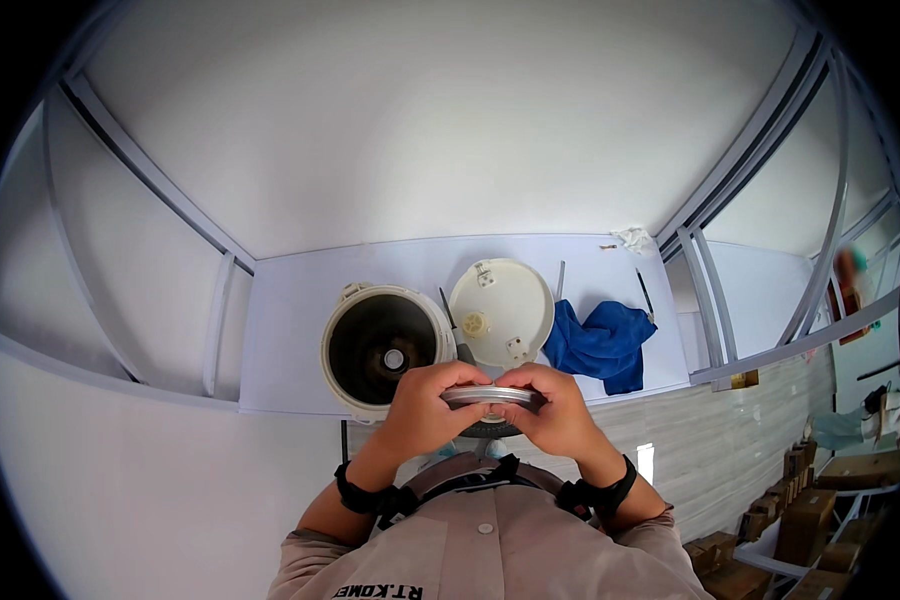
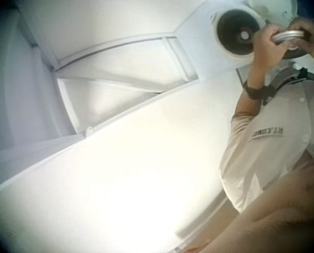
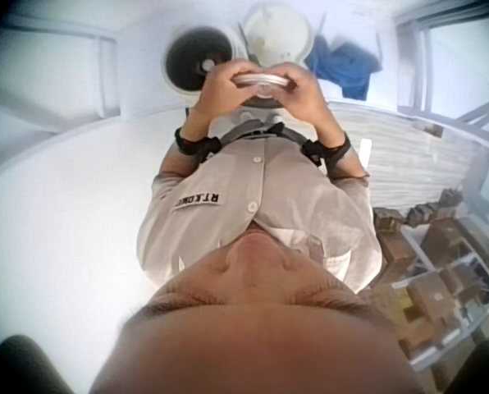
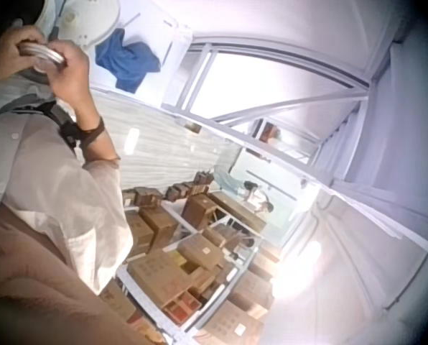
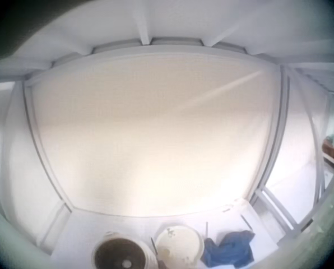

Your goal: The person disassembles a white appliance, likely a rice cooker, by removing the lid and inner pot. They use a screwdriver to unscrew and remove a plastic ring from the appliance's base, then reassemble the components.

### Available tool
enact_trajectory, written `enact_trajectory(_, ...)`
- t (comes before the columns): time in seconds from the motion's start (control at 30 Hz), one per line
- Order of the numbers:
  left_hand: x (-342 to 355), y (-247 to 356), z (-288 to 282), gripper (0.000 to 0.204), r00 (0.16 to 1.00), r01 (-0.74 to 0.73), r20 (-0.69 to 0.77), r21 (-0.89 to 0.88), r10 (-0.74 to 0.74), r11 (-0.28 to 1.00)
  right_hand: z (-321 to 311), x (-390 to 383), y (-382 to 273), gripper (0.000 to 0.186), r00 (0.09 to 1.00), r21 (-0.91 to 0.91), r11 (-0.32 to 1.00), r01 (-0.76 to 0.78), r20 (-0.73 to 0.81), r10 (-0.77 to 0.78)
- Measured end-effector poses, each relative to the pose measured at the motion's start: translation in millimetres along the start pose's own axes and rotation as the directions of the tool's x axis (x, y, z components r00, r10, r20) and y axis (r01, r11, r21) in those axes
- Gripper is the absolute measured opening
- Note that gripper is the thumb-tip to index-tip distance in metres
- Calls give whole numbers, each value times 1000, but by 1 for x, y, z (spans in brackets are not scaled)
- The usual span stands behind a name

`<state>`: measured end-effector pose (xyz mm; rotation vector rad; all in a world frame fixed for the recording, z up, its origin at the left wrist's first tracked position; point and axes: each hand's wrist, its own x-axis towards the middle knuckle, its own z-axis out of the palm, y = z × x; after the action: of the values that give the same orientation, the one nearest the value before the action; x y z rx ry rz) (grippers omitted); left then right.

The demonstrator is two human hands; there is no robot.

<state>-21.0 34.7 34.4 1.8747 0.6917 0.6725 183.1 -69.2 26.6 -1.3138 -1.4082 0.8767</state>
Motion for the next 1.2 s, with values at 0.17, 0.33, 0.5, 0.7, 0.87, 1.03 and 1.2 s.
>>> enact_trajectory(0.17,1,-1,2,24,996,-66,-66,39,68,997,3,1,2,34,994,-76,994,74,-79,-80)
enact_trajectory(0.33,2,-5,3,21,996,-57,-71,24,59,998,6,1,-2,28,991,-37,999,-20,-129,15)
enact_trajectory(0.5,2,-8,3,22,997,-63,-33,54,65,997,5,2,-3,26,991,32,994,-102,-88,105)
enact_trajectory(0.7,6,1,-5,32,991,-89,107,32,85,996,6,-1,4,24,986,1,993,-118,-120,118)
enact_trajectory(0.87,5,-6,-8,35,978,-99,183,-33,104,995,-6,4,-3,21,998,-20,999,-50,-36,50)
enact_trajectory(1.03,10,7,-6,24,987,-65,147,-51,71,997,-10,3,-9,20,995,32,995,-96,-30,97)
enact_trajectory(1.2,12,2,0,20,989,-129,74,6,128,992,-12,5,-9,22,993,42,995,-90,-66,93)
